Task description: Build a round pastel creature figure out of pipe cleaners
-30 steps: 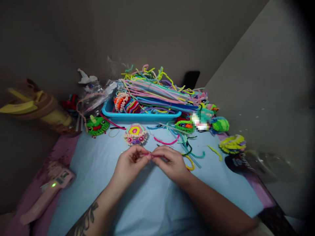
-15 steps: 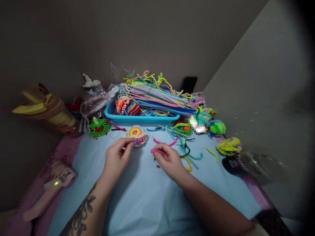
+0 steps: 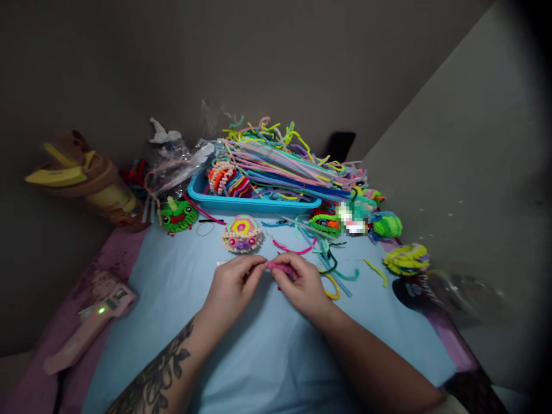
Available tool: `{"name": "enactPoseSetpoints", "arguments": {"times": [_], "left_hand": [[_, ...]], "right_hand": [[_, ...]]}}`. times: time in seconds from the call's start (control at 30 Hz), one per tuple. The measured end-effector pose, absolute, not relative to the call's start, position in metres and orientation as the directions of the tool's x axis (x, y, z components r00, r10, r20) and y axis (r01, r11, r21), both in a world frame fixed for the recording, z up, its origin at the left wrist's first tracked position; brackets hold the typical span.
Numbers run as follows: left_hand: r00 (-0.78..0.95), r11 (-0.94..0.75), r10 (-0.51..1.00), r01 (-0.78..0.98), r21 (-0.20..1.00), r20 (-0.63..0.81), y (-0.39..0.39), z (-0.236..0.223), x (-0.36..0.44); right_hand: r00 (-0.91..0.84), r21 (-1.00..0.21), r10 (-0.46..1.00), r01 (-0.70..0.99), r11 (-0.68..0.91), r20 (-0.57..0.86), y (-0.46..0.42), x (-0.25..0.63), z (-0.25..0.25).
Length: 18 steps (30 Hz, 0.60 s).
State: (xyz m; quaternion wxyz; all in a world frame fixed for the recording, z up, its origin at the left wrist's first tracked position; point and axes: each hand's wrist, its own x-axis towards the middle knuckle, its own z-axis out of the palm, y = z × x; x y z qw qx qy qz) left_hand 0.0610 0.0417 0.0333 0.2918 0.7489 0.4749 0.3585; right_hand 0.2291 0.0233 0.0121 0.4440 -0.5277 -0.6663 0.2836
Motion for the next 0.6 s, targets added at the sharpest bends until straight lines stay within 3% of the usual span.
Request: {"name": "enactPoseSetpoints", "arguments": {"times": [0.2,0.43,0.6], "left_hand": [[0.323,-0.349,0.923,0.471,0.81,0.209,0.0419,0.0324,0.0619],[0.322,-0.263,0.938,0.432,0.862,0.125,0.0414,0.03,0.063],[0.334,-0.277,0.935,0.476,0.835,0.12,0.0416,0.0296,0.0632]], "right_hand": [[-0.161,-0.666,0.868,0.581,0.467,0.469,0.0224,0.2308,0.0168],[-0.132,-0.666,0.868,0.59,0.456,0.478,0.0213,0.2299,0.0154],[-0.122,-0.676,0.872,0.584,0.449,0.474,0.0229,0.2293,0.0144]]}}
